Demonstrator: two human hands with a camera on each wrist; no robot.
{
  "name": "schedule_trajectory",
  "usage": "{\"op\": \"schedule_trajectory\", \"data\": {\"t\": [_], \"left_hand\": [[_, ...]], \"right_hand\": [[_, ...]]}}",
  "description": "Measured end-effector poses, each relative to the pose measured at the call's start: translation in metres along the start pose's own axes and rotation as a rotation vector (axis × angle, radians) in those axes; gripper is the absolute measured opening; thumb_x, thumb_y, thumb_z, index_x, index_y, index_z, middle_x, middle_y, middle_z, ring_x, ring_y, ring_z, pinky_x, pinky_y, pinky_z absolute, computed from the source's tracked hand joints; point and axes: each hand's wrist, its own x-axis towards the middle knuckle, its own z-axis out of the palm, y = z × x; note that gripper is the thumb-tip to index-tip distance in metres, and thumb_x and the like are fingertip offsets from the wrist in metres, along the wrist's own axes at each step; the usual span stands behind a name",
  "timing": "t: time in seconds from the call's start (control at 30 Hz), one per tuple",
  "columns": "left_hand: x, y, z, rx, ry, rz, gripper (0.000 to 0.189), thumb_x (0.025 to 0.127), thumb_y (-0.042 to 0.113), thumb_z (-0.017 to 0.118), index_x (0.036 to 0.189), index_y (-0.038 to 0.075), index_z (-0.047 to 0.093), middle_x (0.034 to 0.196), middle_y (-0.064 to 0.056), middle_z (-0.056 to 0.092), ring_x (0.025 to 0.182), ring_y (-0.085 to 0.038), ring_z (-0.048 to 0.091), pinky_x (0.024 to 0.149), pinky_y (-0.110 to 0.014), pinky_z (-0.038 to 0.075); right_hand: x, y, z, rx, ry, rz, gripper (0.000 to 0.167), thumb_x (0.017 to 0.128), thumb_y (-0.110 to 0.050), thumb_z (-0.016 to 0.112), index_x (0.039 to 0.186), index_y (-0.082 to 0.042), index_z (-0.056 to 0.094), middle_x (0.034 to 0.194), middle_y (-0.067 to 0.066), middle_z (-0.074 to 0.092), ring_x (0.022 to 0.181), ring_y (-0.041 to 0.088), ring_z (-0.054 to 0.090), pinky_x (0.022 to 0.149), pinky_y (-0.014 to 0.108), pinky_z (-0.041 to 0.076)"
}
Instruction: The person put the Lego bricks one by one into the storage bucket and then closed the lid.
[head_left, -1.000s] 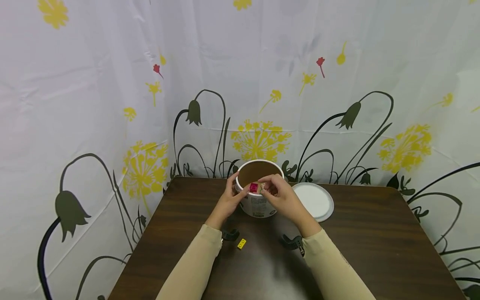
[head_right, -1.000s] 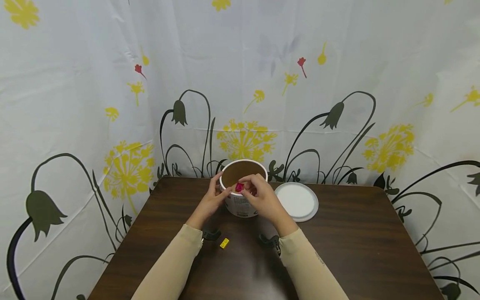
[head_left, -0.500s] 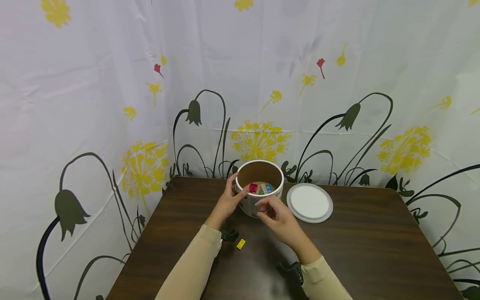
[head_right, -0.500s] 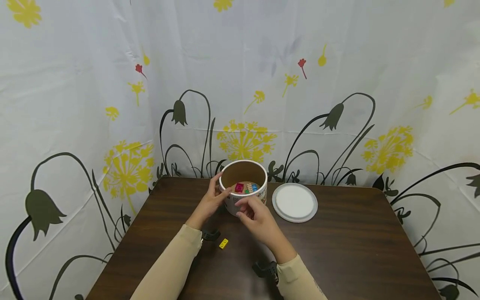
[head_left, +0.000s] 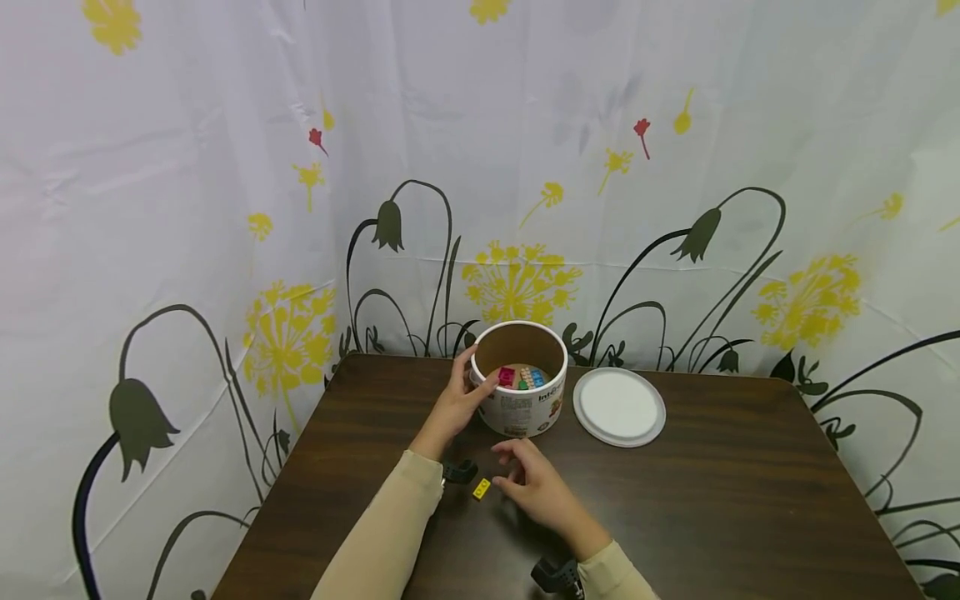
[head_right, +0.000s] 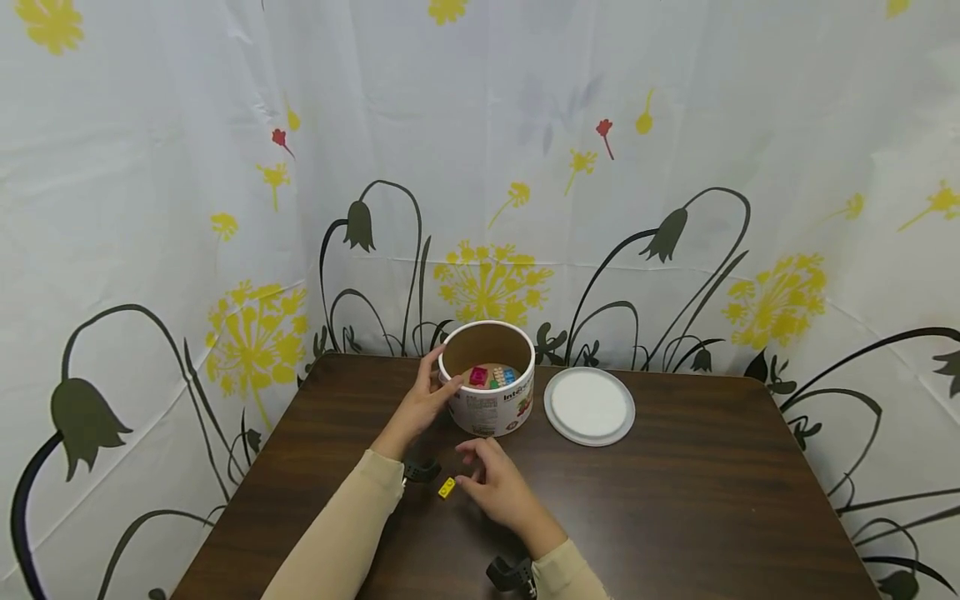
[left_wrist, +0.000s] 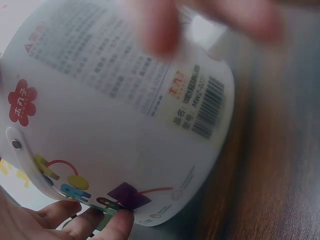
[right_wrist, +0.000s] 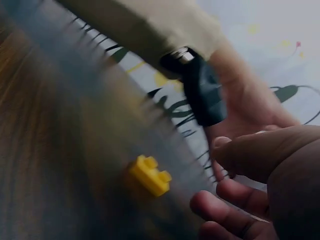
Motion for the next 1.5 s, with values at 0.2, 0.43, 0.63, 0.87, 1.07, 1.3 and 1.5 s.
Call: {"op": "schedule_trajectory", "data": {"t": [0.2, 0.43, 0.63, 0.87, 1.07, 1.3, 1.5], "left_hand": [[0.001, -0.002, 0.000, -0.016, 0.008, -0.008, 0.085, 0.106, 0.043, 0.073, 0.171, 0.042, 0.018, 0.169, -0.025, 0.043, 0.158, -0.041, 0.045, 0.127, -0.064, 0.037], [0.002, -0.003, 0.001, -0.005, -0.004, -0.003, 0.083, 0.108, 0.037, 0.070, 0.172, 0.040, 0.017, 0.169, -0.026, 0.043, 0.157, -0.042, 0.045, 0.127, -0.064, 0.035], [0.003, -0.001, -0.001, -0.006, -0.004, -0.010, 0.084, 0.106, 0.046, 0.072, 0.171, 0.044, 0.019, 0.170, -0.025, 0.042, 0.157, -0.043, 0.044, 0.127, -0.065, 0.035], [0.003, -0.003, -0.001, -0.024, -0.009, -0.017, 0.085, 0.107, 0.042, 0.072, 0.171, 0.043, 0.017, 0.171, -0.026, 0.039, 0.158, -0.042, 0.043, 0.128, -0.064, 0.034], [0.003, -0.002, -0.001, -0.023, -0.015, -0.006, 0.085, 0.107, 0.041, 0.071, 0.172, 0.043, 0.016, 0.172, -0.026, 0.037, 0.160, -0.043, 0.040, 0.128, -0.065, 0.034], [0.003, -0.003, 0.001, -0.023, -0.012, -0.015, 0.083, 0.109, 0.031, 0.070, 0.172, 0.040, 0.017, 0.170, -0.028, 0.039, 0.159, -0.043, 0.041, 0.129, -0.064, 0.034], [0.002, -0.004, 0.001, -0.026, -0.010, -0.011, 0.082, 0.109, 0.033, 0.069, 0.171, 0.042, 0.017, 0.172, -0.028, 0.036, 0.160, -0.044, 0.038, 0.129, -0.066, 0.032]], "right_hand": [[-0.004, 0.014, 0.010, -0.002, -0.075, 0.027, 0.051, 0.096, -0.010, 0.084, 0.142, -0.003, 0.062, 0.119, 0.020, 0.062, 0.082, 0.005, 0.059, 0.076, 0.022, 0.054], [-0.001, 0.024, 0.016, -0.036, -0.094, 0.053, 0.054, 0.094, -0.020, 0.088, 0.143, -0.011, 0.064, 0.107, 0.013, 0.062, 0.077, 0.003, 0.056, 0.071, 0.021, 0.052], [0.007, 0.022, 0.018, -0.103, -0.130, 0.073, 0.056, 0.092, -0.026, 0.090, 0.140, -0.013, 0.066, 0.108, 0.010, 0.059, 0.089, 0.009, 0.053, 0.078, 0.023, 0.050], [0.008, 0.004, 0.030, -0.274, -0.130, 0.116, 0.053, 0.087, -0.032, 0.093, 0.129, -0.014, 0.066, 0.110, 0.002, 0.049, 0.090, 0.011, 0.052, 0.084, 0.031, 0.050], [0.007, 0.000, 0.040, -0.453, -0.076, 0.058, 0.027, 0.090, -0.017, 0.088, 0.102, -0.014, 0.064, 0.094, -0.005, 0.051, 0.081, 0.006, 0.050, 0.075, 0.028, 0.049], [0.006, 0.001, 0.037, -0.380, -0.105, 0.091, 0.023, 0.090, -0.006, 0.083, 0.096, -0.014, 0.062, 0.091, -0.005, 0.053, 0.079, 0.006, 0.047, 0.072, 0.026, 0.045], [0.003, 0.005, 0.034, -0.276, -0.117, 0.108, 0.021, 0.092, -0.006, 0.082, 0.099, -0.012, 0.063, 0.091, -0.002, 0.053, 0.079, 0.006, 0.047, 0.071, 0.025, 0.044]]}}
